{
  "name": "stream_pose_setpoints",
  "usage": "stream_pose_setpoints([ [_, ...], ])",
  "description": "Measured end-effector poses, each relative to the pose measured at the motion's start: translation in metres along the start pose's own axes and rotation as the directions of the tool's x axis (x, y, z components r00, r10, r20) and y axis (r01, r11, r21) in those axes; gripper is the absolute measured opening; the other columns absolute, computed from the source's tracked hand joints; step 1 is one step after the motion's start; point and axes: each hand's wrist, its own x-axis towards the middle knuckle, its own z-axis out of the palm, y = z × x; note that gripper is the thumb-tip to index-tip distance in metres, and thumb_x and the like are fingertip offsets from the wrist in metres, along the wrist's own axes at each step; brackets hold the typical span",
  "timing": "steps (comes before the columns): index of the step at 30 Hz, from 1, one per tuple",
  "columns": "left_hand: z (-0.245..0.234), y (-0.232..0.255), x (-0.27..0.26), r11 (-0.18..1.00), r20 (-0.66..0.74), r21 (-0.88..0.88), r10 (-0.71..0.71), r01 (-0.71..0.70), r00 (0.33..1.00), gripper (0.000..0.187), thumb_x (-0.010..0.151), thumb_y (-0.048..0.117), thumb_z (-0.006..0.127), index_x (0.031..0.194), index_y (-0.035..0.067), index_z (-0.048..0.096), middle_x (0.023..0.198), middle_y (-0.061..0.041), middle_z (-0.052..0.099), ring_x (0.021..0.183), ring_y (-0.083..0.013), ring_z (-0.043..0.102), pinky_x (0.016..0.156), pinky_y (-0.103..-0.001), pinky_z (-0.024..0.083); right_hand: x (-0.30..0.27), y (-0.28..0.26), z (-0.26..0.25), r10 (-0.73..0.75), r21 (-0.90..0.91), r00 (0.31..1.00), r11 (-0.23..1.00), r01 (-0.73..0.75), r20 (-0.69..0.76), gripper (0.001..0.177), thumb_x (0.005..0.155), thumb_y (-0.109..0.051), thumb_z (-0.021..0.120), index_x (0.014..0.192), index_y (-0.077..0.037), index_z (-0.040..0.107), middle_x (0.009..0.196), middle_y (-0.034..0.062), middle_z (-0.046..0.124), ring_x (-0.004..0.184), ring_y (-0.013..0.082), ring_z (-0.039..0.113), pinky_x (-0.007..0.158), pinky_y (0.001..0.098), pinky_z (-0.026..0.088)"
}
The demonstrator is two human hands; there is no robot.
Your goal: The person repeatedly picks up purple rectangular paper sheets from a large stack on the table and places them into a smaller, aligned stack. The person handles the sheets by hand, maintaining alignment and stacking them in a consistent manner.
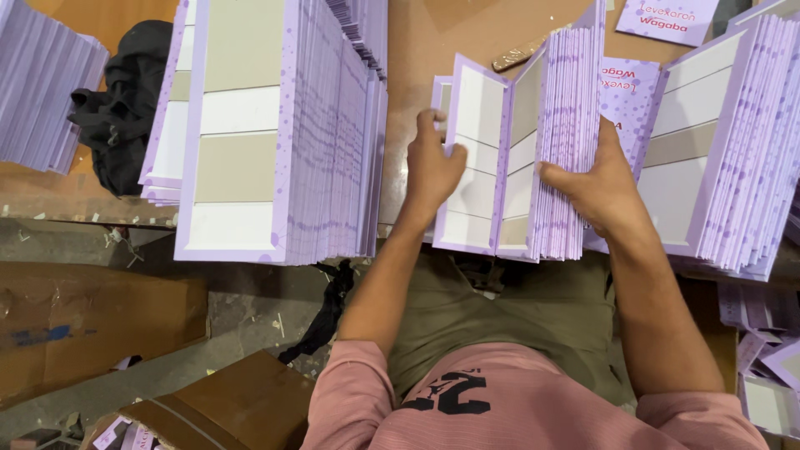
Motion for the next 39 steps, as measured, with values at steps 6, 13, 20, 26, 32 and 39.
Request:
stream_pose_setpoints([
  [6,-0.018,-0.014,-0.011,0.986,0.064,-0.005,-0.167,0.168,0.984,0.047,0.084,0.000,0.066,0.129,0.001,0.051,0.082,-0.015,0.074,0.064,-0.0305,0.072,0.062,-0.041,0.054,0.000,0.001,0.002,-0.033,-0.031,0.999,0.999,0.033,0.007,0.088,0.082,0.000,0.079,0.153,0.008,0.028,0.137,0.0182,0.057,0.122,0.0249,0.062,0.099,0.0368,0.056],
  [13,-0.010,0.016,-0.012,0.868,-0.263,0.446,0.359,-0.217,0.896,0.057,0.073,0.010,0.077,0.125,0.007,0.052,0.103,-0.013,0.068,0.081,-0.0250,0.068,0.069,-0.035,0.056,0.002,0.004,0.001,0.003,-0.008,0.999,1.000,-0.003,0.035,0.087,0.083,-0.001,0.080,0.153,0.005,0.029,0.137,0.0179,0.057,0.125,0.0256,0.061,0.101,0.0361,0.055],
  [20,0.033,0.038,-0.006,0.901,0.251,-0.428,0.039,0.075,0.967,0.061,0.081,0.017,0.083,0.131,0.004,0.049,0.098,-0.007,0.059,0.070,-0.0094,0.058,0.066,-0.027,0.055,0.003,0.009,0.004,-0.022,0.136,0.996,0.991,0.010,0.086,0.083,0.085,0.002,0.078,0.153,0.001,0.031,0.133,0.0123,0.058,0.121,0.0206,0.062,0.099,0.0345,0.056],
  [26,0.043,0.035,0.006,0.773,0.393,-0.562,-0.063,0.294,0.918,0.069,0.079,0.014,0.080,0.134,0.001,0.041,0.105,-0.011,0.054,0.082,-0.0118,0.057,0.064,-0.029,0.055,0.004,0.010,0.006,-0.041,0.154,0.994,0.988,0.026,0.099,0.083,0.085,0.003,0.079,0.153,0.001,0.031,0.130,0.0115,0.059,0.119,0.0190,0.062,0.099,0.0335,0.056],
  [32,0.038,0.035,0.013,0.803,0.387,-0.502,-0.124,0.322,0.914,0.067,0.076,0.011,0.079,0.130,0.000,0.042,0.108,-0.014,0.058,0.083,-0.0154,0.059,0.067,-0.030,0.057,0.006,0.010,0.015,-0.056,0.187,0.991,0.982,0.032,0.124,0.090,0.086,0.003,0.078,0.157,0.001,0.025,0.134,0.0127,0.058,0.122,0.0202,0.061,0.100,0.0341,0.056],
  [39,0.025,0.048,0.024,0.748,0.424,-0.515,-0.202,0.418,0.883,0.068,0.069,0.009,0.074,0.126,-0.001,0.038,0.106,-0.019,0.062,0.071,-0.0191,0.067,0.057,-0.032,0.056,0.007,0.014,0.019,-0.045,0.191,0.991,0.981,0.020,0.125,0.098,0.088,0.002,0.078,0.162,0.002,0.014,0.142,0.0159,0.056,0.129,0.0225,0.060,0.104,0.0351,0.055],
])
